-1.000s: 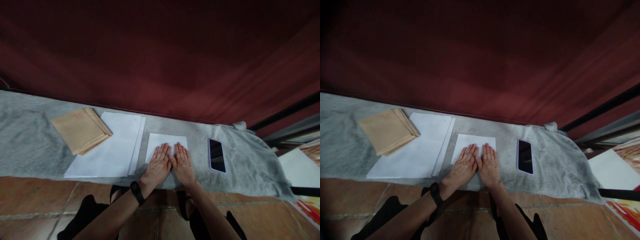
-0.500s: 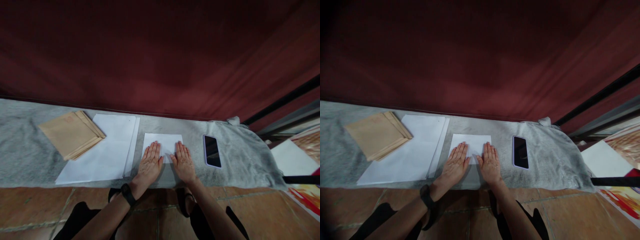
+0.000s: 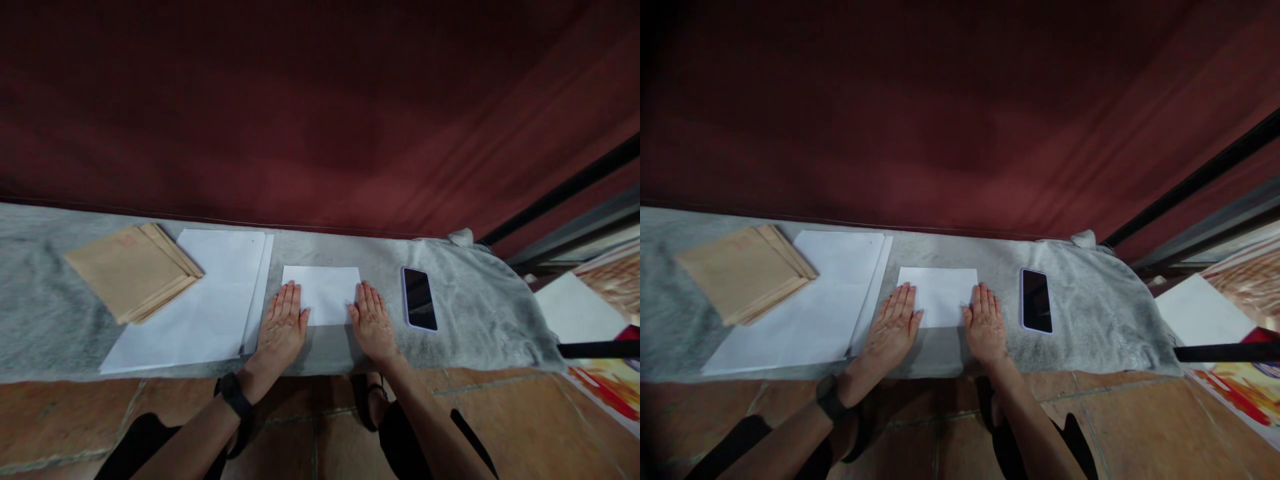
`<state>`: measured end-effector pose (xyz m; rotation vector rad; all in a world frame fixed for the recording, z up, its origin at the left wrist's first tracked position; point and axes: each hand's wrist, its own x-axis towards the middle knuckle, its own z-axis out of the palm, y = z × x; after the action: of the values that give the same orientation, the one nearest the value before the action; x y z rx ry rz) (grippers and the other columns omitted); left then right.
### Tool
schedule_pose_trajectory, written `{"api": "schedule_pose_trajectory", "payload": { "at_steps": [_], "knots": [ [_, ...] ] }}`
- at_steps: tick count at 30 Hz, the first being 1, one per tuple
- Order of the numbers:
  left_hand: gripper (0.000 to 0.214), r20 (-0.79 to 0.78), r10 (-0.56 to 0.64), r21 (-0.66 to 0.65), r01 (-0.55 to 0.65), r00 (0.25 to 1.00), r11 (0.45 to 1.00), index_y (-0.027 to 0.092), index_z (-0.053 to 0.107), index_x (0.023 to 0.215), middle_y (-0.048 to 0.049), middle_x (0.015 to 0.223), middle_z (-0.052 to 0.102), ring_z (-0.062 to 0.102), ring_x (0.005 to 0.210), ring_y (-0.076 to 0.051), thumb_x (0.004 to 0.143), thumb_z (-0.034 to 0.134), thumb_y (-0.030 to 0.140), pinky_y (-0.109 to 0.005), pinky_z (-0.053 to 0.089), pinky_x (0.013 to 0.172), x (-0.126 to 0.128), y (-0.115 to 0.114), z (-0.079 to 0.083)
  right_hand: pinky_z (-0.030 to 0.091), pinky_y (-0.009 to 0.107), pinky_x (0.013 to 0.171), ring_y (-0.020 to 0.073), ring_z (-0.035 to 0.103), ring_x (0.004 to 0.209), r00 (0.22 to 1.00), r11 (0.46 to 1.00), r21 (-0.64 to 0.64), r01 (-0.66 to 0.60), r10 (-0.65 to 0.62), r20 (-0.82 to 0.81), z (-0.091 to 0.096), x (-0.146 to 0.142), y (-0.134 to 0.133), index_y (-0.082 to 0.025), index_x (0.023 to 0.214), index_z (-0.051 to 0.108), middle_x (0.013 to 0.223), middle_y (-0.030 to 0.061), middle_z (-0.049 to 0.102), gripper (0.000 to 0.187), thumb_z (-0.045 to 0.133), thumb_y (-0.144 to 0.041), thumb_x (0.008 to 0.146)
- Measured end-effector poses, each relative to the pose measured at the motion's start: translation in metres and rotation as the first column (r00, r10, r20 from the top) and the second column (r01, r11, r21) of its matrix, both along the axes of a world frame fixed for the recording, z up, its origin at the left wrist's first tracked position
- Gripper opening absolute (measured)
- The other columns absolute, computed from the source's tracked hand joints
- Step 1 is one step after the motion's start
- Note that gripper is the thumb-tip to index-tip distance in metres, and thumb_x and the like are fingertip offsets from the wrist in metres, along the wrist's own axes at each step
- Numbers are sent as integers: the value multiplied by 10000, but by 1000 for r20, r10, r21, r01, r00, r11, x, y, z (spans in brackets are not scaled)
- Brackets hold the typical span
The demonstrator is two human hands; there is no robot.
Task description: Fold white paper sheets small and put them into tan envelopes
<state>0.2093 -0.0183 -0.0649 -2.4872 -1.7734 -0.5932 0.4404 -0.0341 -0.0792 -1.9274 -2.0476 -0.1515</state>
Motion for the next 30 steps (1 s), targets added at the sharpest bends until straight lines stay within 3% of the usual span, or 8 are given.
{"api": "schedule_pose_trajectory", "payload": {
  "at_steps": [9, 14, 18, 21, 24, 30],
  "knots": [
    [609, 6, 39, 11, -39, 999, 999, -1, 362, 1519, -240, 1563, 404, 360, 1482, -319, 1033, 285, 357, -514, 339, 1201, -10, -4, -2, 332, 497, 1186, 321, 382, 1459, 1000, 1000, -2, 29, -29, 7, -1, 1, 0, -46, 1537, 378, 1575, 207, 409, 589, 272, -391, 1072],
    [616, -2, 49, -4, -49, 999, 999, -7, 338, 1528, -239, 1585, 365, 303, 1507, -321, 1036, 287, 359, -523, 300, 1223, -2, -3, 7, 344, 517, 1180, 318, 360, 1476, 995, 995, 43, 90, -88, -54, 4, -5, 1, -45, 1555, 336, 1584, 215, 389, 591, 247, -373, 1072],
    [591, -17, -67, -15, 67, 998, 998, 18, 326, 1539, -197, 1607, 351, 268, 1524, -275, 1028, 310, 314, -466, 299, 1238, 18, -9, 13, 330, 497, 1200, 281, 286, 1516, 993, 998, 39, -51, 55, -102, 15, -28, 1, -72, 1596, 225, 1629, 184, 313, 594, 249, -355, 1074],
    [566, -49, -132, -8, 132, 990, 991, 32, 338, 1536, -176, 1611, 355, 247, 1530, -257, 996, 309, 201, -466, 280, 1247, 29, -15, 9, 319, 474, 1217, 249, 254, 1530, 974, 981, -1, -194, 193, -118, 18, -48, -2, -97, 1606, 190, 1645, 157, 286, 583, 260, -323, 1073],
    [606, -86, -156, -15, 156, 984, 988, 29, 292, 1553, -177, 1607, 361, 261, 1526, -251, 955, 296, 130, -495, 268, 1248, 30, -18, 0, 292, 465, 1230, 243, 271, 1525, 973, 977, -36, -211, 206, -99, 16, -58, -7, -89, 1587, 264, 1633, 156, 319, 560, 270, -317, 1076],
    [612, -80, -117, 6, 118, 990, 993, 57, 272, 1567, -163, 1609, 363, 250, 1529, -248, 967, 315, 171, -486, 289, 1237, 26, -18, -7, 283, 471, 1229, 255, 289, 1518, 981, 982, -31, -187, 185, -49, 11, -54, -8, -101, 1579, 296, 1630, 150, 321, 564, 309, -344, 1071]
  ]
}}
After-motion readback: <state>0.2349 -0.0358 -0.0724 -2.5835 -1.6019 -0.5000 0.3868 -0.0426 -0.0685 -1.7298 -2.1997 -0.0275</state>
